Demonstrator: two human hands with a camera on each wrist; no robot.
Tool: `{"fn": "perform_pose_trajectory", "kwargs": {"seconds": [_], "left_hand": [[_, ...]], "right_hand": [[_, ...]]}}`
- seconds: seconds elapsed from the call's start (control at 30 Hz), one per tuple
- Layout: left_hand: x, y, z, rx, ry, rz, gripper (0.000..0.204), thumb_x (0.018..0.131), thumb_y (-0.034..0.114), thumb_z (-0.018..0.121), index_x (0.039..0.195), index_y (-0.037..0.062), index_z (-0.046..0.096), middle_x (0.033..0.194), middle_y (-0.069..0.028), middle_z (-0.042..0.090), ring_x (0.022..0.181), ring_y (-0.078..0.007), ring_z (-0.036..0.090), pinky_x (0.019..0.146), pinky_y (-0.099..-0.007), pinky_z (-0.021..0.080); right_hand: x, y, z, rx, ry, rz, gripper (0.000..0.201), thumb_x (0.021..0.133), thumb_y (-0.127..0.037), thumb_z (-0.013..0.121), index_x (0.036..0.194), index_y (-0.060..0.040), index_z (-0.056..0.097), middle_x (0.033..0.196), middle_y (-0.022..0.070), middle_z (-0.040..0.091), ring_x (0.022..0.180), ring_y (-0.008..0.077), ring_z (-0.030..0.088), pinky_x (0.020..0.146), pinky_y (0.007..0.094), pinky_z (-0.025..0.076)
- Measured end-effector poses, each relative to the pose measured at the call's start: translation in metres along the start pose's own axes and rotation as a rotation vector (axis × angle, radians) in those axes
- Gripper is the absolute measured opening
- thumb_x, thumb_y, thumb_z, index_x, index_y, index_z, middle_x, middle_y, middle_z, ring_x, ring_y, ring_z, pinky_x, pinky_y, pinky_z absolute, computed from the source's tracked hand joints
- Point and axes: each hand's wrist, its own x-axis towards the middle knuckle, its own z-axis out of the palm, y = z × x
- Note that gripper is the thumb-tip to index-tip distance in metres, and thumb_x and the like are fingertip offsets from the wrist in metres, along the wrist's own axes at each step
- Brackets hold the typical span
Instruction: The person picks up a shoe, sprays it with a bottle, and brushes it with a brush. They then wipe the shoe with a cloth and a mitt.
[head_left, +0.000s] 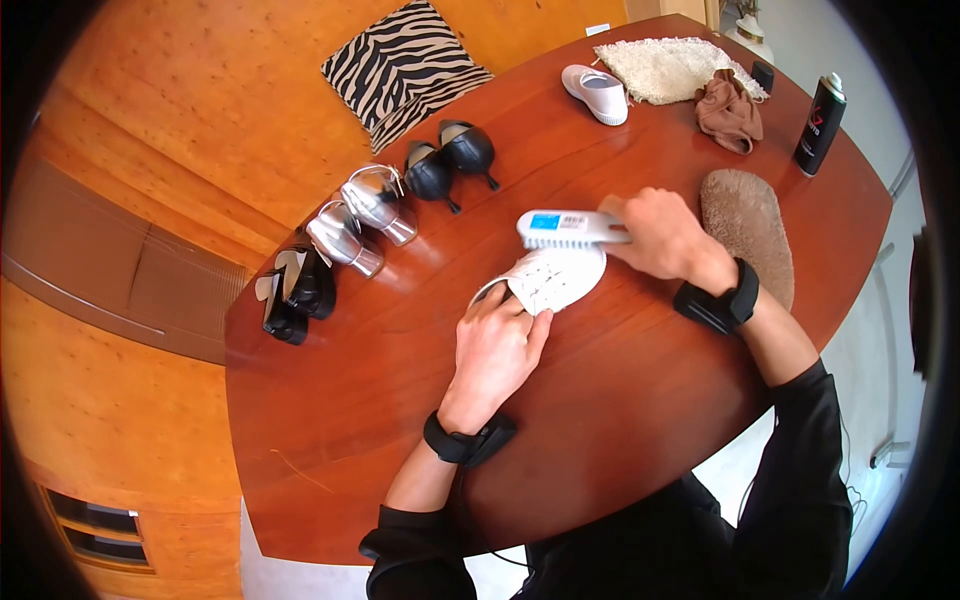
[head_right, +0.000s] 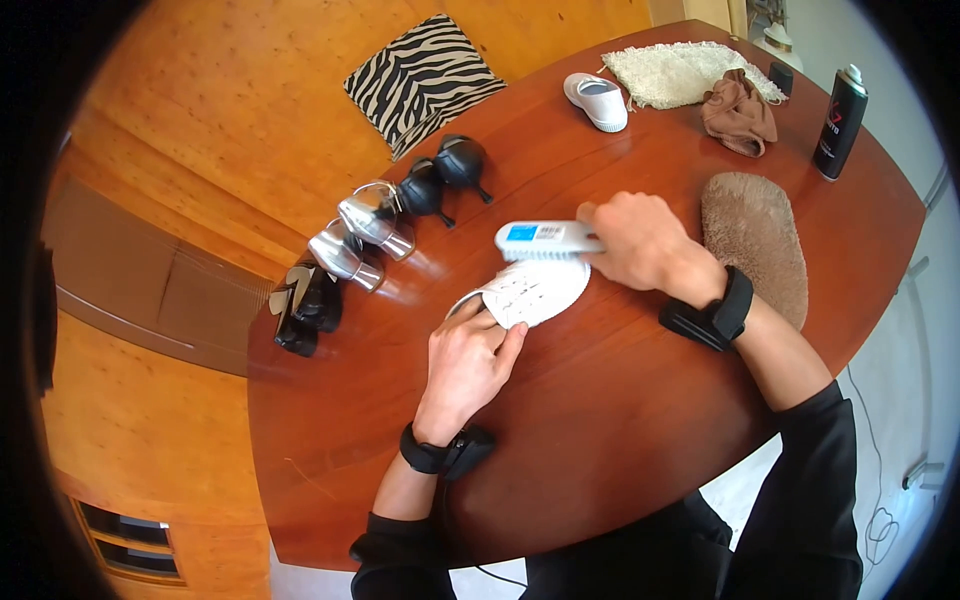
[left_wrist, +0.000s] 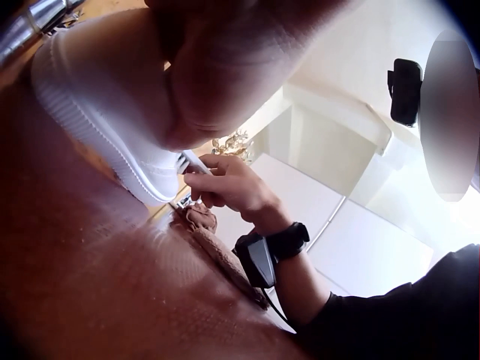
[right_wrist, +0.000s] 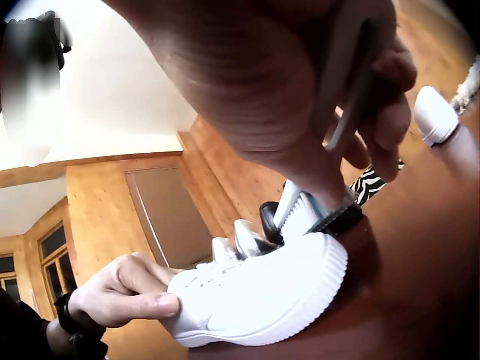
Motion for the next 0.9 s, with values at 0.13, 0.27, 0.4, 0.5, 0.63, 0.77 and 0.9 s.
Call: {"fn": "perform_pose_trajectory", "kwargs": {"seconds": [0.13, 0.27, 0.4, 0.5, 0.63, 0.77, 0.9], "left_hand": [[0.000, 0.004, -0.004, -0.001, -0.016, -0.004, 0.014, 0.080, 0.014, 0.063, 0.085, 0.0021, 0.070, 0.099, -0.0074, 0.066, 0.097, -0.0252, 0.059, 0.076, -0.0361, 0.051], [-0.005, 0.003, -0.004, -0.004, 0.036, 0.016, 0.017, 0.079, 0.015, 0.065, 0.087, 0.0014, 0.069, 0.099, -0.0086, 0.065, 0.098, -0.0258, 0.058, 0.077, -0.0364, 0.050], [-0.013, 0.015, -0.007, 0.015, -0.182, -0.071, 0.030, 0.077, 0.024, 0.067, 0.086, -0.0045, 0.068, 0.094, -0.0111, 0.063, 0.095, -0.0265, 0.056, 0.078, -0.0365, 0.050], [-0.019, 0.026, -0.005, 0.074, -0.353, -0.092, 0.042, 0.076, 0.034, 0.068, 0.080, -0.0075, 0.068, 0.096, -0.0204, 0.060, 0.103, -0.0305, 0.053, 0.081, -0.0380, 0.050], [-0.022, 0.027, -0.004, 0.077, -0.365, -0.054, 0.041, 0.076, 0.036, 0.068, 0.075, -0.0054, 0.069, 0.094, -0.0218, 0.060, 0.107, -0.0345, 0.050, 0.081, -0.0388, 0.050], [-0.021, 0.031, -0.002, 0.020, -0.424, -0.105, 0.037, 0.077, 0.035, 0.066, 0.075, -0.0023, 0.070, 0.090, -0.0210, 0.061, 0.107, -0.0341, 0.050, 0.078, -0.0379, 0.051], [-0.021, 0.034, -0.005, 0.076, -0.445, -0.082, 0.035, 0.078, 0.034, 0.065, 0.075, 0.0002, 0.071, 0.085, -0.0188, 0.062, 0.108, -0.0331, 0.050, 0.069, -0.0349, 0.052]], "right_hand": [[0.000, -0.002, 0.001, 0.026, 0.021, 0.018, 0.023, 0.078, -0.024, 0.065, 0.092, -0.0063, 0.061, 0.079, 0.0156, 0.065, 0.079, 0.0340, 0.063, 0.071, 0.0424, 0.051], [0.001, 0.003, 0.001, -0.025, 0.055, 0.083, 0.024, 0.077, -0.025, 0.066, 0.092, -0.0070, 0.062, 0.080, 0.0157, 0.066, 0.078, 0.0342, 0.063, 0.070, 0.0432, 0.050], [-0.001, 0.002, 0.000, 0.082, 0.146, -0.100, 0.020, 0.071, -0.018, 0.071, 0.084, -0.0061, 0.061, 0.072, 0.0151, 0.063, 0.070, 0.0357, 0.061, 0.062, 0.0407, 0.049], [0.005, 0.001, 0.002, 0.040, 0.143, -0.207, 0.018, 0.073, -0.016, 0.068, 0.087, -0.0079, 0.061, 0.072, 0.0159, 0.063, 0.070, 0.0355, 0.061, 0.063, 0.0434, 0.048], [0.020, -0.011, -0.011, -0.062, 0.092, -0.303, 0.017, 0.071, -0.012, 0.067, 0.085, -0.0070, 0.060, 0.069, 0.0152, 0.063, 0.068, 0.0345, 0.061, 0.061, 0.0425, 0.048], [0.041, -0.042, -0.016, -0.097, 0.027, -0.548, 0.019, 0.067, -0.008, 0.066, 0.084, -0.0062, 0.059, 0.071, 0.0120, 0.062, 0.067, 0.0330, 0.060, 0.058, 0.0411, 0.047], [0.057, -0.080, -0.011, -0.070, -0.082, -0.751, 0.022, 0.064, -0.004, 0.063, 0.085, -0.0068, 0.059, 0.073, 0.0082, 0.061, 0.068, 0.0323, 0.060, 0.056, 0.0419, 0.046]]}}
